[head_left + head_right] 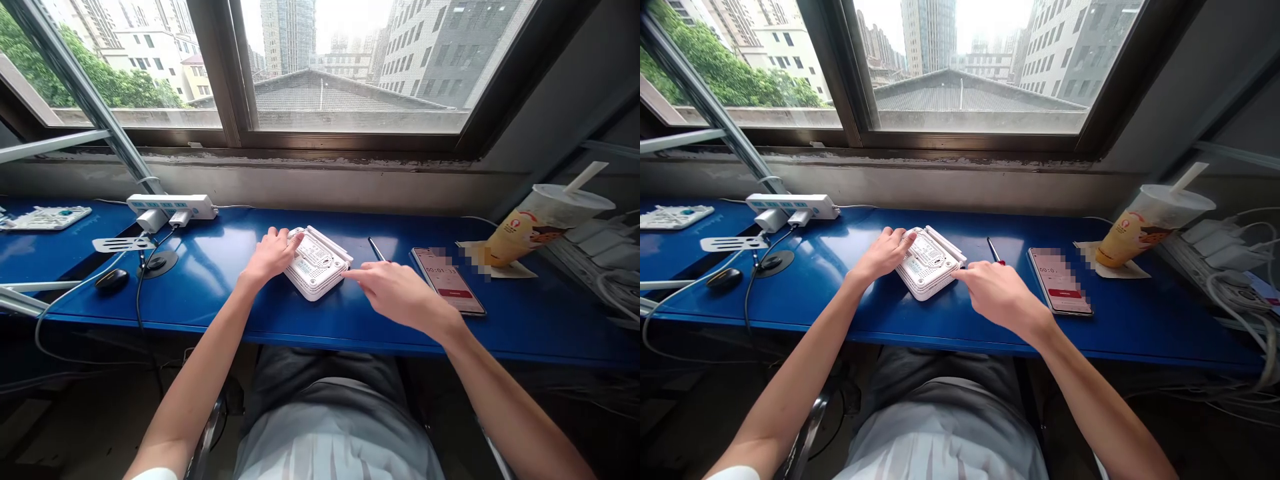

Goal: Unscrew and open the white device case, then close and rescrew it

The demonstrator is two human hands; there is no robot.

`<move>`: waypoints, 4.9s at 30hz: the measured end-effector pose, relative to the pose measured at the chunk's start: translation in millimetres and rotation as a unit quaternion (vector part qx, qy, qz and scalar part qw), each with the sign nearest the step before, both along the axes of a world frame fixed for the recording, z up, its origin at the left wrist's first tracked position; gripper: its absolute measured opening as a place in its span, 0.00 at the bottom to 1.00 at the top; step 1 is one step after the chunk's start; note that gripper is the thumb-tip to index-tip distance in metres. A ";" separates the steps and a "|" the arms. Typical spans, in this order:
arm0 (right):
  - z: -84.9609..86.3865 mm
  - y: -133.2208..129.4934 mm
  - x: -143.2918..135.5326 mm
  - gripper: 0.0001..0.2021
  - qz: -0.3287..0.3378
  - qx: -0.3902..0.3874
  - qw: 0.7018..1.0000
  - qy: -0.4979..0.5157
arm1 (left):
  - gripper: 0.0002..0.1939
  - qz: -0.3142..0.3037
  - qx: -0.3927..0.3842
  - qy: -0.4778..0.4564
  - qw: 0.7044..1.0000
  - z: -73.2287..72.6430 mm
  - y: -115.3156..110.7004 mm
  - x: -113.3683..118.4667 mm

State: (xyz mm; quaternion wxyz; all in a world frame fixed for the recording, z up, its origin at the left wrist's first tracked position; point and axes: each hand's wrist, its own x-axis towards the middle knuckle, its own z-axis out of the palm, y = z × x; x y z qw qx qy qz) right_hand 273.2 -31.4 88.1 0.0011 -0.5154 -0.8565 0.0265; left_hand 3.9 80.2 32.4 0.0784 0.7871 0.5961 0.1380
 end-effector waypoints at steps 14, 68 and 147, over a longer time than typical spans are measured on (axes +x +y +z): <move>-74.8 -22.9 -3.5 0.31 -0.055 0.094 0.992 0.065 | 0.38 0.059 -0.011 -0.115 0.992 -0.5 4.6 -3.6; -31.1 -4.5 -3.2 0.13 0.095 0.079 0.977 0.173 | 0.44 -0.098 -0.104 -0.114 0.983 35.5 -30.9 10.3; -81.1 -15.3 -17.3 0.28 0.057 0.137 0.983 0.105 | 0.45 -0.131 -0.133 -0.077 0.979 42.2 -59.7 7.8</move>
